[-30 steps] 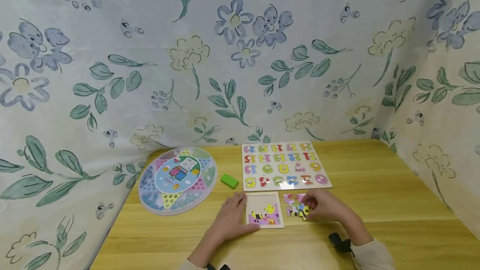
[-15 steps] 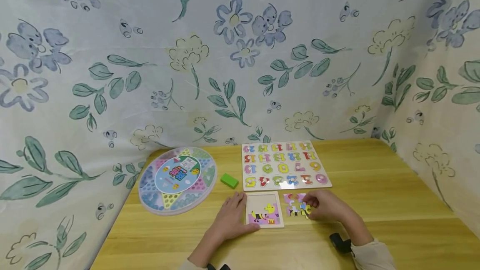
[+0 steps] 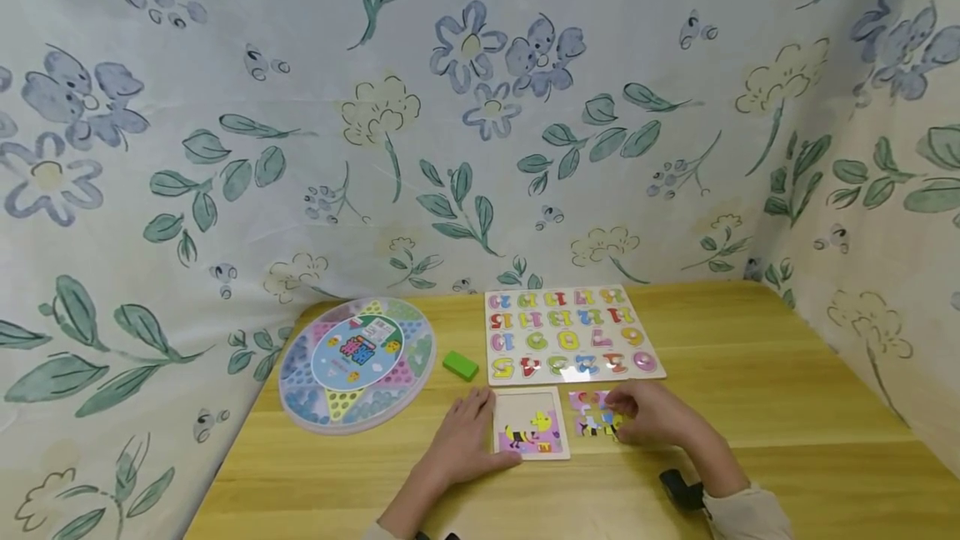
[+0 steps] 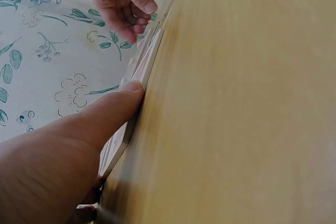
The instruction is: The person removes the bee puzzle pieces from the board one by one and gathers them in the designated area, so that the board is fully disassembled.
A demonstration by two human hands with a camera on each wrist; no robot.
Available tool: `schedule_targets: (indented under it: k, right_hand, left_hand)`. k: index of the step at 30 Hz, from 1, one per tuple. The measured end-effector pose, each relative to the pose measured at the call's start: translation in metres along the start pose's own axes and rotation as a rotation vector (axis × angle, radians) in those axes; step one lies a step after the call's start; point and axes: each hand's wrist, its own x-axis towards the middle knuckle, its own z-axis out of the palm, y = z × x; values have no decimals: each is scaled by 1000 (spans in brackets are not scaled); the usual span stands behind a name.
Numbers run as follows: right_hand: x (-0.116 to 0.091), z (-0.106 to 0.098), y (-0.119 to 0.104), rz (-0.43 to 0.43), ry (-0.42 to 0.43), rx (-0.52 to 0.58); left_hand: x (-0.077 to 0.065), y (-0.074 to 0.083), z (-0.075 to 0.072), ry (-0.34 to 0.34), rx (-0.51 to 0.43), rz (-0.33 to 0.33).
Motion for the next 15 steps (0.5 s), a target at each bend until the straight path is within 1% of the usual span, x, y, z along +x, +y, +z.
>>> schedule_targets:
  k: [4, 7, 11, 15]
  right_hand:
    - [6, 2, -15, -59, 0, -17]
    - [14, 7, -29, -97, -12, -13]
    - [27, 17, -47, -125, -32, 8]
    - [37, 28, -60, -145, -44, -12]
  left_hand:
    - [0, 1, 0, -4, -7, -8]
    - [1, 1, 0, -5, -7, -9]
    - [1, 0, 0, -1, -8, -6]
    - [1, 0, 1, 7, 1, -4]
